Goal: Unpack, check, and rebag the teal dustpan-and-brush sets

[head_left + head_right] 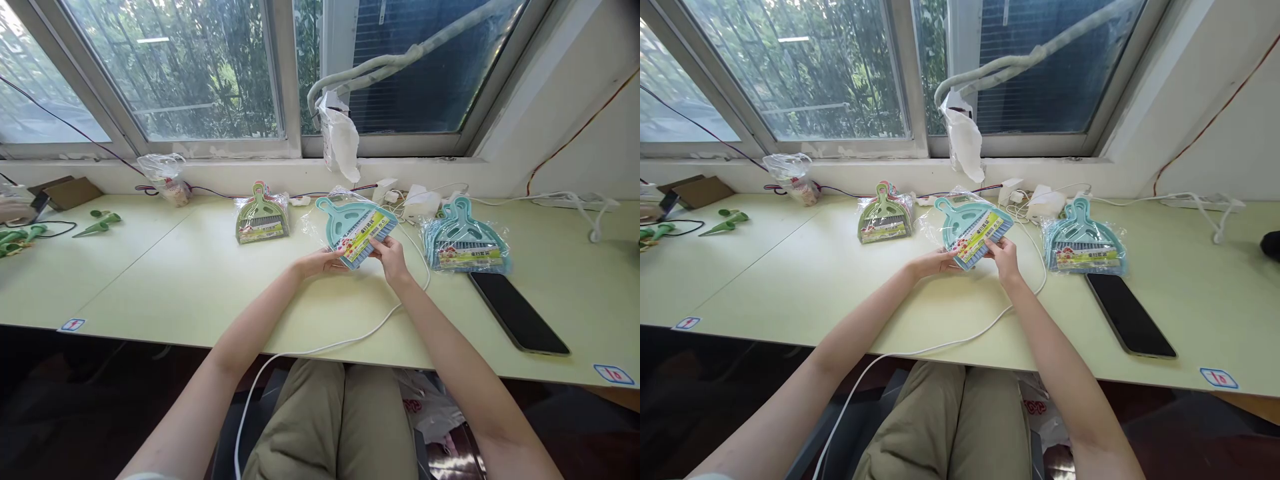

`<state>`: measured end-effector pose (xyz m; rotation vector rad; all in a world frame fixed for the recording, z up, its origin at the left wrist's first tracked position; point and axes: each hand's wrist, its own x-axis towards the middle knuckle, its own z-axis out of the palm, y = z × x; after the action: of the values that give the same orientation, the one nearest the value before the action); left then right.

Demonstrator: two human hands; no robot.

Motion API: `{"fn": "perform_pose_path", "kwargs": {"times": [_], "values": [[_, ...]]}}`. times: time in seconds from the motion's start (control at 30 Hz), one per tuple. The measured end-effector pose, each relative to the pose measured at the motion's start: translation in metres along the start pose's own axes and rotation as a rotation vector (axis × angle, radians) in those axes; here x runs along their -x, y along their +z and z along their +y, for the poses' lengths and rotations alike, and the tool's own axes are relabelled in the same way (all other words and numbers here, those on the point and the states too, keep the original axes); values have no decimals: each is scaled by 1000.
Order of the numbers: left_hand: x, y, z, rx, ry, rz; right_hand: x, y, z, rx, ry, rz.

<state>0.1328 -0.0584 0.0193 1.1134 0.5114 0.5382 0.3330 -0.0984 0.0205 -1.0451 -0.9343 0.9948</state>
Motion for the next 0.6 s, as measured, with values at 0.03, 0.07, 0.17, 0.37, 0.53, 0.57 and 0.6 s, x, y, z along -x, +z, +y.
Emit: {"fn": "perform_pose_path", "kwargs": {"times": [0.03, 0.07, 0.17, 0.37, 0.53, 0.57, 0.6], "values": [[0, 1, 0, 2, -2, -32, 0, 0, 0, -10, -1, 2], [-1, 1, -1, 10, 8, -47, 1, 0, -1, -18, -2, 6], [-7, -1, -2, 69, 95, 27, 2, 2, -2, -24, -2, 24], [-18, 12, -4, 197, 337, 352, 4, 6, -1, -28, 10, 33], [-20, 30, -13, 203, 270, 387, 6, 9, 0, -95, 0, 40], [-20, 30, -14, 192, 255, 377, 7, 9, 0, -98, 0, 50], [-20, 30, -15, 175, 245, 368, 7, 9, 1, -100, 4, 58]]}}
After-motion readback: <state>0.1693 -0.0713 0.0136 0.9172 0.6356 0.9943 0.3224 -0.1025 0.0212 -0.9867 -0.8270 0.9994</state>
